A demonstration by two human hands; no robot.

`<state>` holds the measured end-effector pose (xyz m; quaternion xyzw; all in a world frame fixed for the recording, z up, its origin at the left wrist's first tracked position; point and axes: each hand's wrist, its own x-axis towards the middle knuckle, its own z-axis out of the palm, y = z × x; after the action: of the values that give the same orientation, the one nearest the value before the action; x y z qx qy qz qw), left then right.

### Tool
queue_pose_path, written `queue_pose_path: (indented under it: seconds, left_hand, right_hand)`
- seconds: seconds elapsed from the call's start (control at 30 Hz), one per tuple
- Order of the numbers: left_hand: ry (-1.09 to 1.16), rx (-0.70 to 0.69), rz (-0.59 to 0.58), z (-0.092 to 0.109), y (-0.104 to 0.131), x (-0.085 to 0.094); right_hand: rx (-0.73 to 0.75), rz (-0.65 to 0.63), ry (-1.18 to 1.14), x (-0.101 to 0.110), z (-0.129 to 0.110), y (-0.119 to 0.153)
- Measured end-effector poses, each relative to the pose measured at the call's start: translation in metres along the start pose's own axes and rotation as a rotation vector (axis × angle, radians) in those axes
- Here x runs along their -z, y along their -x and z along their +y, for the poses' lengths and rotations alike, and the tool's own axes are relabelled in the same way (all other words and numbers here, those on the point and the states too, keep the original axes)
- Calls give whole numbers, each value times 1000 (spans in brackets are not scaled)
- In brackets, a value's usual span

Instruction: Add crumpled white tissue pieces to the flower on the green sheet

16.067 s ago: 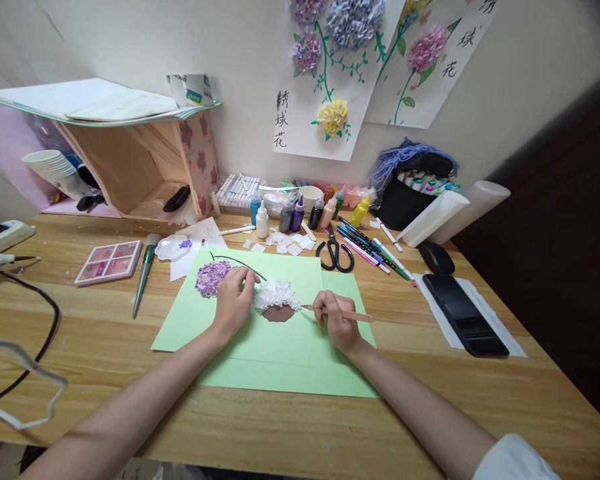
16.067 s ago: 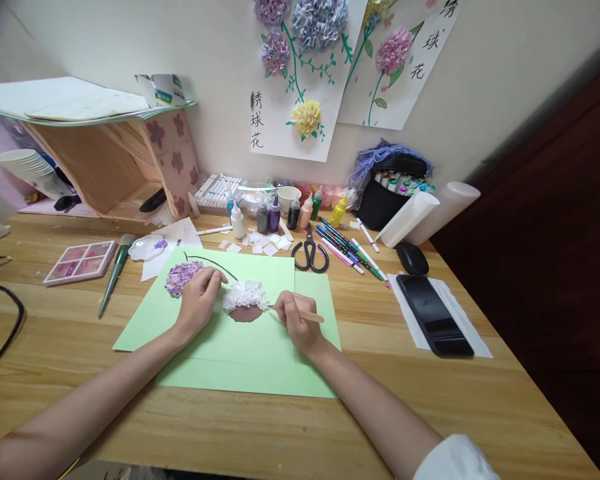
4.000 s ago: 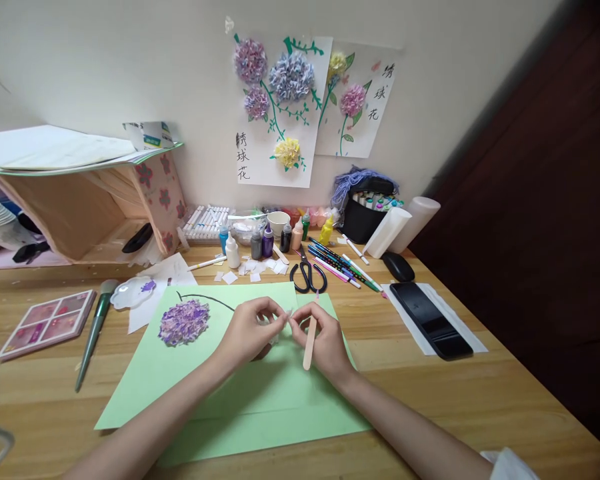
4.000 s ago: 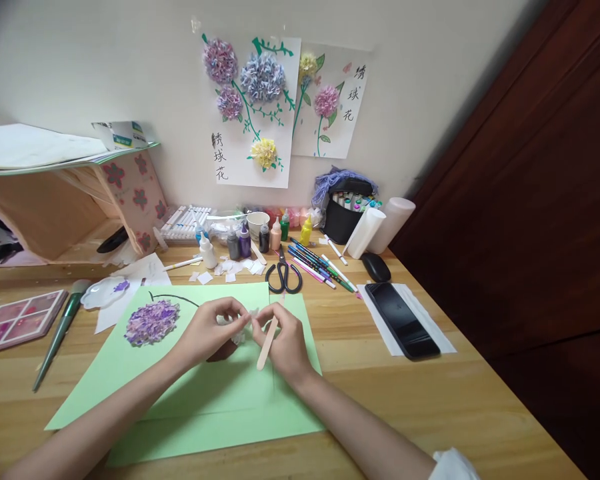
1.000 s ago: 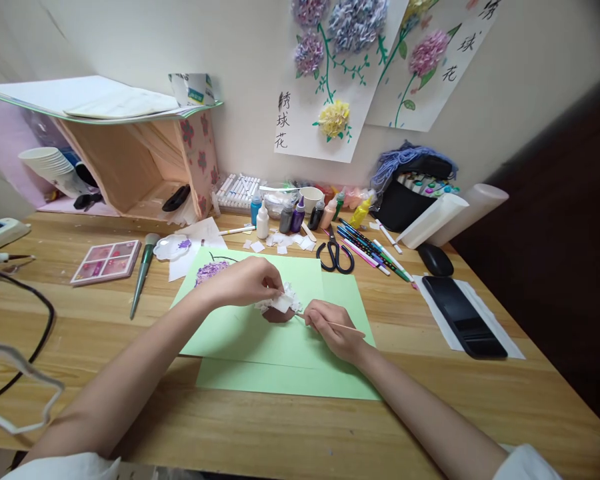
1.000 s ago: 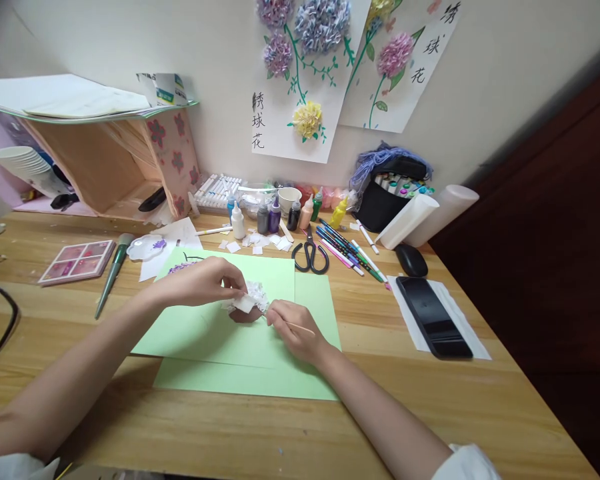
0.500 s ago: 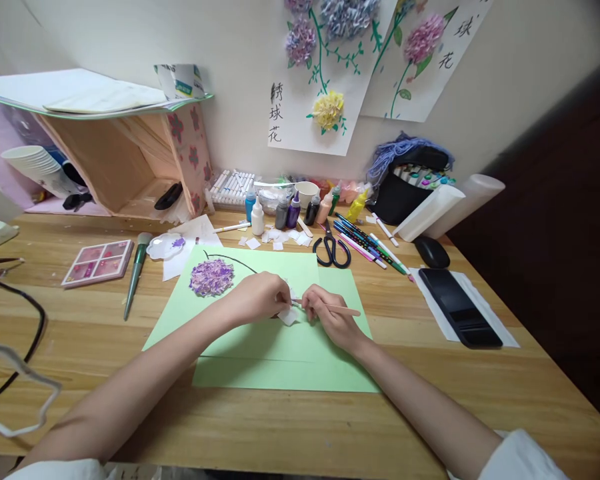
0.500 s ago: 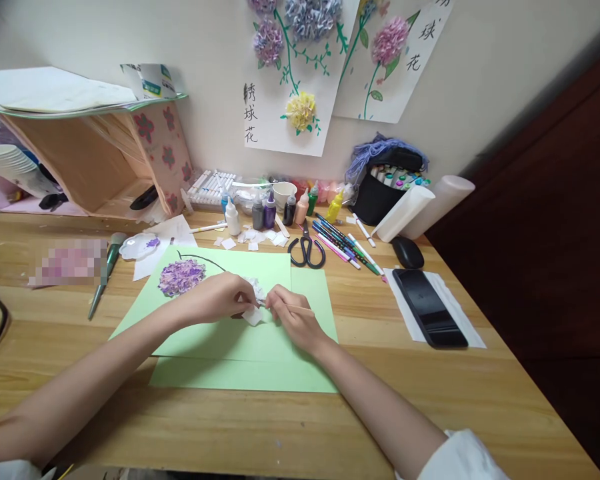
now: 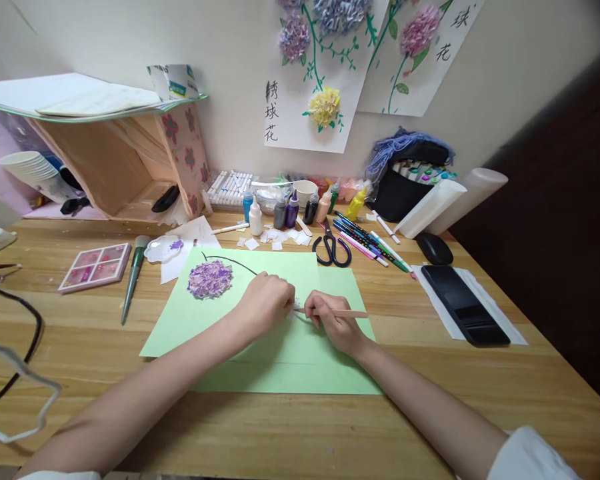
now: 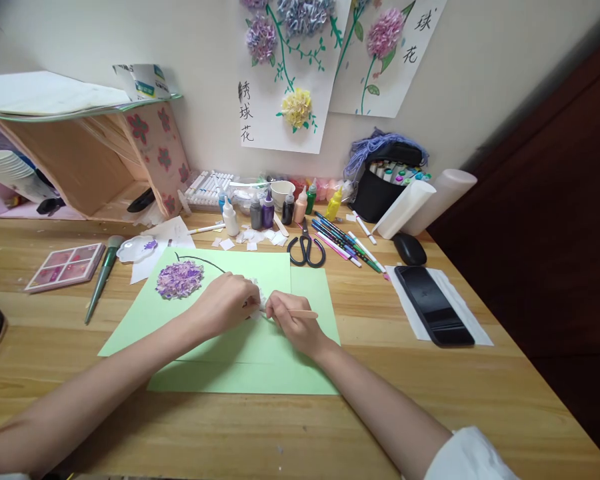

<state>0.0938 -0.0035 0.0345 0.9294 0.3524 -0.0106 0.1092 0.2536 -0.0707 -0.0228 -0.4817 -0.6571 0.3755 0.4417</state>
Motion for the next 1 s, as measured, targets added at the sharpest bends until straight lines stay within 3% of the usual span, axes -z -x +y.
queue_pose_path:
  seconds: [0.23,0.63,1.0]
  left_hand:
    - [-23,7,7,2,0,0]
    - [130,124,-31,-5,1,15]
    - [145,45,-12,-1,2,7]
  right_hand:
    - [28,-9,99,0,1,0]
    - [-5,2,46,0,3,-1]
    - [-38,16,40,1,-1,0]
